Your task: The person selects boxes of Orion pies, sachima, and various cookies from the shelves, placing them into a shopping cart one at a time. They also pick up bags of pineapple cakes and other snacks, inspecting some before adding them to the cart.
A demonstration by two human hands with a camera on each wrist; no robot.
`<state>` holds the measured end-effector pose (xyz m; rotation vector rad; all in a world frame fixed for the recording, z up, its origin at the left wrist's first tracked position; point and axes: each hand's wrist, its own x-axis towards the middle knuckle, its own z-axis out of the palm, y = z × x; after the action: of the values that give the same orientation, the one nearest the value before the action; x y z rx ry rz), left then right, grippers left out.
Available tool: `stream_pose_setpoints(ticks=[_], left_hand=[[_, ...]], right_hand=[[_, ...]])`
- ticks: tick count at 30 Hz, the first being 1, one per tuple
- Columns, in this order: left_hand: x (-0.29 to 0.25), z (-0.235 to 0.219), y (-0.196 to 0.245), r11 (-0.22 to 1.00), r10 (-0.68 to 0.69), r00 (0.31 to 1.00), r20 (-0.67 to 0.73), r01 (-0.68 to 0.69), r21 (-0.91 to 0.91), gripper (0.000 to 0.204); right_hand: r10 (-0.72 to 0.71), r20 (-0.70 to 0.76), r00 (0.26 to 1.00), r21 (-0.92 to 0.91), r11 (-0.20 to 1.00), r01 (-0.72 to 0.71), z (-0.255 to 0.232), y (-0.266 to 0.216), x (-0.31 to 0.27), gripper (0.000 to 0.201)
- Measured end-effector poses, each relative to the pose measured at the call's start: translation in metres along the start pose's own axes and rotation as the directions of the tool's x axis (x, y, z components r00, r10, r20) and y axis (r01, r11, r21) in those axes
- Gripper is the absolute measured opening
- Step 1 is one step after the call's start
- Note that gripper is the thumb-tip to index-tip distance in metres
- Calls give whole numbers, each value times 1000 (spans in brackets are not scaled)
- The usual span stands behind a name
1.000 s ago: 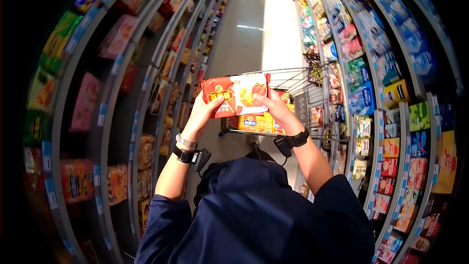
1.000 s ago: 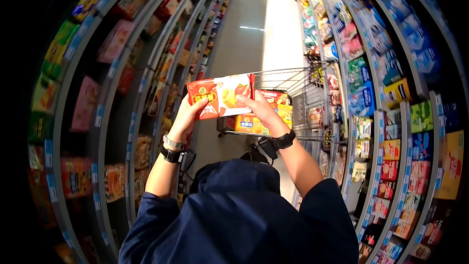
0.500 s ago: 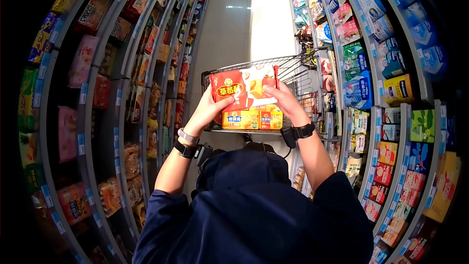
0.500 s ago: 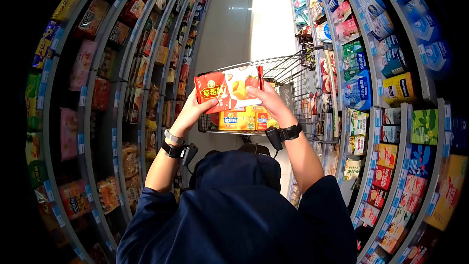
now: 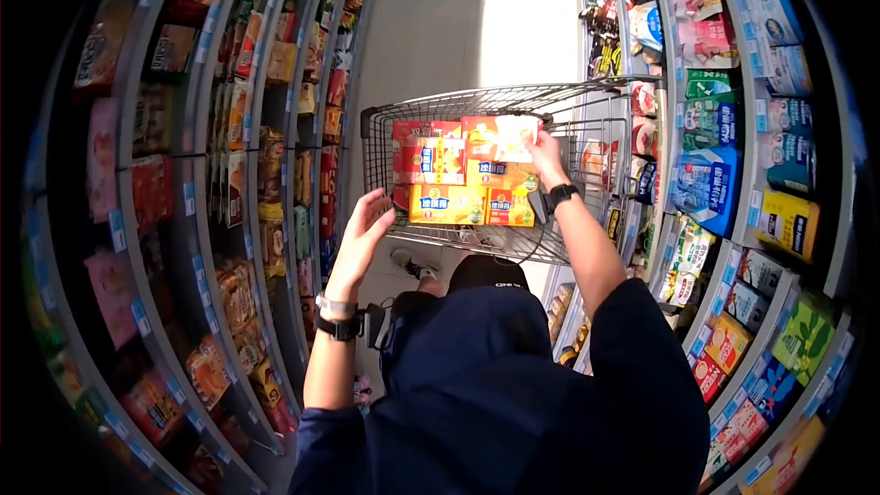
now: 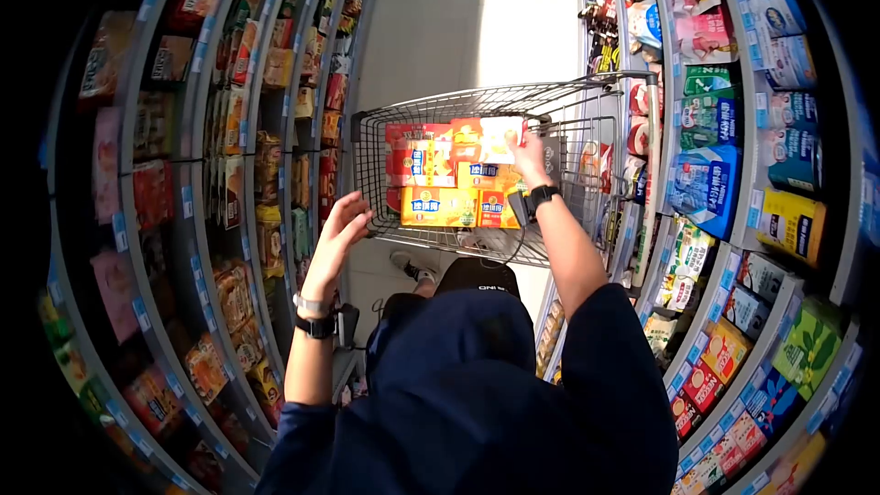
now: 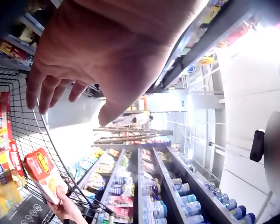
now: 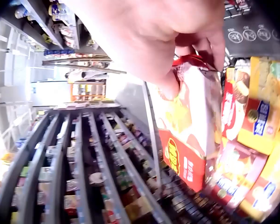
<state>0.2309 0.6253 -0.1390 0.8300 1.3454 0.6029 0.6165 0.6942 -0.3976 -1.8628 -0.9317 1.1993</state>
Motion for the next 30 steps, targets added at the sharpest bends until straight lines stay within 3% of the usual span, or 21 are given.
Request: stream_pose_setpoints(ticks=[1, 2, 4, 6, 7, 8, 10, 11, 13, 14, 17, 19, 20, 22, 24, 26, 28, 30], left_hand=[[0, -6, -7, 1000, -22, 1000, -1, 22, 2, 55], [0, -13, -16, 997, -77, 997, -25, 76, -7, 50], [-7, -18, -32, 988, -157, 986, -55, 156, -22, 45], [-11, -23, -42, 982, -184, 979, -87, 179, -64, 39], [-13, -26, -47, 978, -201, 974, -103, 194, -75, 39], [-14, -28, -52, 976, -213, 971, -106, 206, -78, 39], [-17, -30, -61, 970, -231, 963, -137, 217, -112, 39], [-18, -28, -60, 965, -245, 957, -152, 227, -130, 39], [-20, -30, -68, 962, -253, 956, -150, 233, -140, 39], [-22, -32, -72, 962, -253, 956, -147, 233, -146, 39], [-25, -27, -74, 949, -292, 945, -146, 268, -166, 37], [-25, -25, -74, 944, -308, 941, -139, 284, -167, 35], [-25, -23, -74, 944, -310, 941, -139, 287, -165, 35], [-26, -22, -75, 935, -312, 941, -134, 279, -219, 34], [-26, -21, -78, 935, -312, 940, -141, 277, -220, 33], [-29, -22, -80, 940, -311, 942, -129, 285, -186, 32], [-35, -24, -83, 935, -317, 936, -152, 281, -214, 32], [-43, -23, -85, 930, -319, 931, -178, 272, -248, 32]], right_hand=[[-75, -103, 992, -62, 996, 69, 2, 58, 38, 24], [-43, -152, 987, -205, 979, 11, 0, 67, 51, 27], [-49, -224, 973, -213, 977, 1, 5, 100, 82, 28], [121, -274, 954, -407, 884, -229, 7, 55, 78, 28], [86, -293, 952, -360, 913, -193, 10, 65, 85, 28], [141, -274, 951, -337, 912, -233, 11, 65, 91, 27], [111, -157, 981, -135, 982, -132, 12, 146, 133, 32], [117, -152, 981, -141, 980, -139, 13, 148, 133, 32], [151, -182, 972, -417, 883, -215, 15, 139, 126, 30], [173, -299, 938, -553, 770, -318, 19, 145, 128, 31], [232, -187, 955, -669, 682, -297, 24, 130, 116, 35], [186, 1, 983, -690, 711, -133, 29, 131, 110, 36], [188, 1, 982, -689, 712, -136, 34, 128, 104, 36], [80, 80, 994, -756, 654, 9, 43, 123, 92, 35], [80, 166, 983, -734, 676, 69, 50, 136, 95, 34], [120, 292, 949, -614, 784, 90, 61, 151, 95, 37], [231, 246, 941, -685, 728, 0, 76, 124, 78, 40], [139, 236, 962, -667, 743, 56, 97, 103, 61, 40]])
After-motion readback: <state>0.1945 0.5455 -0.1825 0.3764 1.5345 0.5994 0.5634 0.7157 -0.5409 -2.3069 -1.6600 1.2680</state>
